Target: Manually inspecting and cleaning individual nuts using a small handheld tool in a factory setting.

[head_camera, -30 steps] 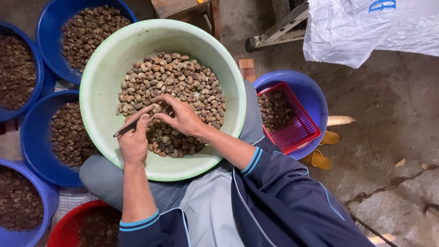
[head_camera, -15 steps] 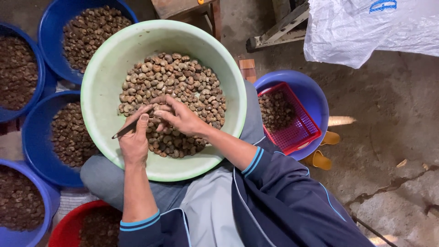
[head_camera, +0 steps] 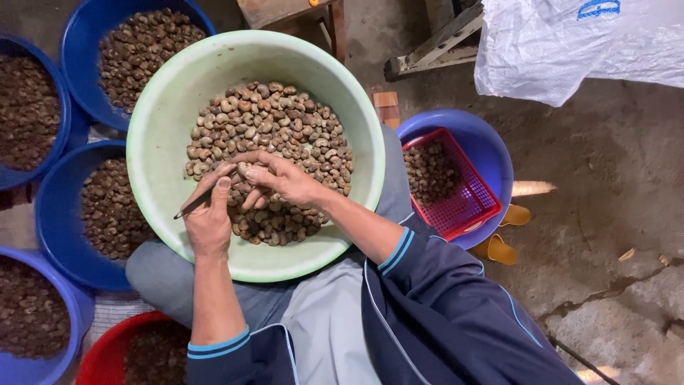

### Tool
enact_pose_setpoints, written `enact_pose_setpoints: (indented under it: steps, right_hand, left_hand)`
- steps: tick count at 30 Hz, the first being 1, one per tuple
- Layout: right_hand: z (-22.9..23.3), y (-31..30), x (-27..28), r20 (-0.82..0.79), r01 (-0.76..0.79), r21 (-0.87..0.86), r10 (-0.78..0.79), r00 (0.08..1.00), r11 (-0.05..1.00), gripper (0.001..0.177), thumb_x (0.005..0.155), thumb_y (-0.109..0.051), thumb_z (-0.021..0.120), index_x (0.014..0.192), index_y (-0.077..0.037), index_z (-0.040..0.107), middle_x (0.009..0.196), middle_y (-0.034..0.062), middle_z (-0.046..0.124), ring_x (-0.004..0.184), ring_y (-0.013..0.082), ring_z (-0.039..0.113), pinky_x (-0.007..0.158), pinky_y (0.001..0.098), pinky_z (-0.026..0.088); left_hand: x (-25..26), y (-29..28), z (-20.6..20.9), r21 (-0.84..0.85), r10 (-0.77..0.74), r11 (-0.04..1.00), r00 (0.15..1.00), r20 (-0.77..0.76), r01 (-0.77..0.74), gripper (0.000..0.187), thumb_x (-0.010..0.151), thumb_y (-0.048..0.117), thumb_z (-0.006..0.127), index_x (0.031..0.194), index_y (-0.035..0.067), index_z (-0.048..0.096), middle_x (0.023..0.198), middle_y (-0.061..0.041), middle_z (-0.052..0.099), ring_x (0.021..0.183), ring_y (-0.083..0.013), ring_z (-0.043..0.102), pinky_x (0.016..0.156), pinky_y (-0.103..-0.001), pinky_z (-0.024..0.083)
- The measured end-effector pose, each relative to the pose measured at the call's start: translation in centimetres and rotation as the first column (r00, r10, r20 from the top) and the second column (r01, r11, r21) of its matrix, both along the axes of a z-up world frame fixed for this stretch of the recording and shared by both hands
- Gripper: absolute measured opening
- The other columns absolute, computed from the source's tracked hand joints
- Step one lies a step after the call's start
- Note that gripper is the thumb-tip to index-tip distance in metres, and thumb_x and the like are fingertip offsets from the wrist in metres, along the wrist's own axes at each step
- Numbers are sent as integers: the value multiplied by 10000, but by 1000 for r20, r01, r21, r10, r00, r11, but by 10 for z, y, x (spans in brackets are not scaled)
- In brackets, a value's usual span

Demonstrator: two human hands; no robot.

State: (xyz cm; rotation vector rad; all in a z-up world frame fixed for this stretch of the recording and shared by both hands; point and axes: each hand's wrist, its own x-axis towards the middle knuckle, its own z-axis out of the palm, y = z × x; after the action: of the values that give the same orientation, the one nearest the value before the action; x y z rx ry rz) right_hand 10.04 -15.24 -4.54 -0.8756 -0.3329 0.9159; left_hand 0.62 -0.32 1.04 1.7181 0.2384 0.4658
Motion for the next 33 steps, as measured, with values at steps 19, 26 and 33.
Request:
enact_pose_setpoints:
  steps: [19,26,33]
  right_hand:
    - [33,-297,19,766,763,-543,-165,621,351,297,1051,-222,735,1303,-82,666,949,115,716,821,191,652,785,375,566]
    - [133,-249,-7,891,841,-453,161,424,295,346,1057,47,697,1381,135,614,893,161,612,726,232,531,682,343,455]
    - [285,-187,-77,800,359,-582,433,415,730,352,788,-121,677,1114,12,670,1026,27,799,834,36,796,869,194,622]
  left_hand:
    - [3,4,-6,-271,183,946,983,-2,-177,192,1100,61,576,1208,-47,692,1143,-252,730,957,-372,765,924,-470,651]
    - [-2,10,-9,-250,141,950,971,-193,-187,289,1074,154,554,1275,-34,642,1153,-128,729,941,-229,792,832,-249,603]
    - [-3,16,-31,-354,192,901,961,-198,-252,355,1027,199,607,1286,-34,678,1181,-128,750,894,-217,799,773,-266,616]
